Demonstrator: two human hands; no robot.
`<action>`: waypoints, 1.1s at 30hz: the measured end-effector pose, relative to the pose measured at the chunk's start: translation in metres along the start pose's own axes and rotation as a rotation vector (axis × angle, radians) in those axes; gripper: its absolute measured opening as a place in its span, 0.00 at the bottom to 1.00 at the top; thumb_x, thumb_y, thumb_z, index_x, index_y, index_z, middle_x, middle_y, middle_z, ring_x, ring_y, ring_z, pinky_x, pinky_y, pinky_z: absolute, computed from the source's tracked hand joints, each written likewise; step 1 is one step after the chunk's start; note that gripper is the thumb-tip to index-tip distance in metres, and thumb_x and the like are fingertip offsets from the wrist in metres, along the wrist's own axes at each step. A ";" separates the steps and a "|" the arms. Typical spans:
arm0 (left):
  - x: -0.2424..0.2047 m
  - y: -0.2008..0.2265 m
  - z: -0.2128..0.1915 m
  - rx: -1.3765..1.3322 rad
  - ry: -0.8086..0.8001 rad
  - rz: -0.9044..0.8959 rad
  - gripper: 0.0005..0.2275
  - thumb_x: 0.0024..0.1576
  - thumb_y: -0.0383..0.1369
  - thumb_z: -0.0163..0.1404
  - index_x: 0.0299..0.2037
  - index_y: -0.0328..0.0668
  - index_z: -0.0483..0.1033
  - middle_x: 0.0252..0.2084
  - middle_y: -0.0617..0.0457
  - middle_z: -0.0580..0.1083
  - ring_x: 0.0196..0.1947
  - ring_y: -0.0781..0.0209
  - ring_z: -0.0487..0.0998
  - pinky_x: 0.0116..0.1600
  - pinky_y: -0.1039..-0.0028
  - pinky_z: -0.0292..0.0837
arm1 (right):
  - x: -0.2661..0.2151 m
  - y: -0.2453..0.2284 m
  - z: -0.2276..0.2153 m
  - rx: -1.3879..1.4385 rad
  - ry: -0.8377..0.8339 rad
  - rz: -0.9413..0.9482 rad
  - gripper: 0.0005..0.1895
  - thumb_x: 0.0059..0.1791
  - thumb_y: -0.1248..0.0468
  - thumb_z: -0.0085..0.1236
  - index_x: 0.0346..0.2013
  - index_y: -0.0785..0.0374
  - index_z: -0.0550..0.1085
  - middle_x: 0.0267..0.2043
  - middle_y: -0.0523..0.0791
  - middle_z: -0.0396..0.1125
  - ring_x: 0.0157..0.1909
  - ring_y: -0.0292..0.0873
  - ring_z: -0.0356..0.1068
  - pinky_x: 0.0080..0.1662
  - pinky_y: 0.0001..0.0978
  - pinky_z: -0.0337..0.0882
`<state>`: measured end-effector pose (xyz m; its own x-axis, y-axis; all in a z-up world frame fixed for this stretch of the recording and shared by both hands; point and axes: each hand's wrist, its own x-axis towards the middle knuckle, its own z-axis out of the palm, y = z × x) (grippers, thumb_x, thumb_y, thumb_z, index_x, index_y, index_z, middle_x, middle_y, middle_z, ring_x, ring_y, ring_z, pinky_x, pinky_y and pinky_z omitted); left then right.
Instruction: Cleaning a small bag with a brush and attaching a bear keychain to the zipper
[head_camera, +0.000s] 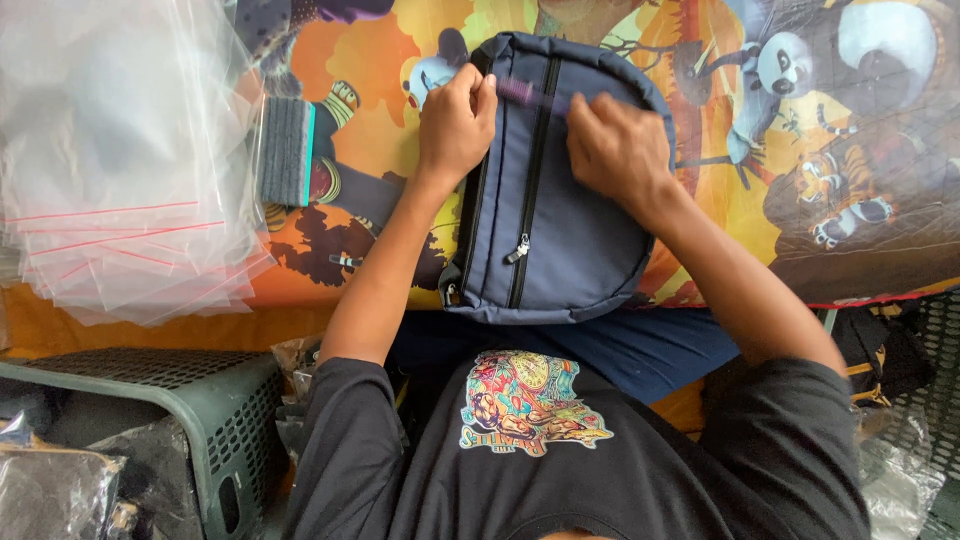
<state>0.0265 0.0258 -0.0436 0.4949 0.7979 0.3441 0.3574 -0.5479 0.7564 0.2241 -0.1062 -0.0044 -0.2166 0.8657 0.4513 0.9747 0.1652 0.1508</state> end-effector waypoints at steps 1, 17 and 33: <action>0.002 -0.002 0.001 0.002 -0.002 -0.002 0.15 0.66 0.33 0.43 0.25 0.44 0.58 0.16 0.57 0.60 0.15 0.64 0.61 0.22 0.68 0.51 | -0.012 -0.010 -0.010 0.003 -0.001 0.001 0.06 0.54 0.62 0.51 0.43 0.59 0.71 0.28 0.42 0.62 0.24 0.44 0.67 0.18 0.38 0.60; -0.058 0.071 -0.024 0.330 -0.306 0.420 0.19 0.59 0.25 0.48 0.60 0.35 0.63 0.64 0.38 0.58 0.61 0.40 0.59 0.64 0.54 0.62 | -0.079 -0.003 -0.086 0.291 -0.478 0.278 0.09 0.52 0.66 0.44 0.46 0.59 0.66 0.34 0.48 0.70 0.27 0.56 0.69 0.25 0.50 0.64; -0.069 0.066 -0.015 0.369 -0.417 0.393 0.28 0.61 0.27 0.46 0.72 0.31 0.52 0.74 0.41 0.54 0.74 0.45 0.56 0.77 0.58 0.52 | -0.024 0.046 -0.067 0.649 -0.590 0.192 0.12 0.47 0.67 0.48 0.44 0.57 0.74 0.36 0.45 0.75 0.37 0.55 0.74 0.36 0.49 0.69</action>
<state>0.0041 -0.0613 -0.0091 0.8805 0.3990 0.2559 0.2986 -0.8862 0.3542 0.2704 -0.1511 0.0509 -0.1569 0.9784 -0.1346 0.8699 0.0724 -0.4880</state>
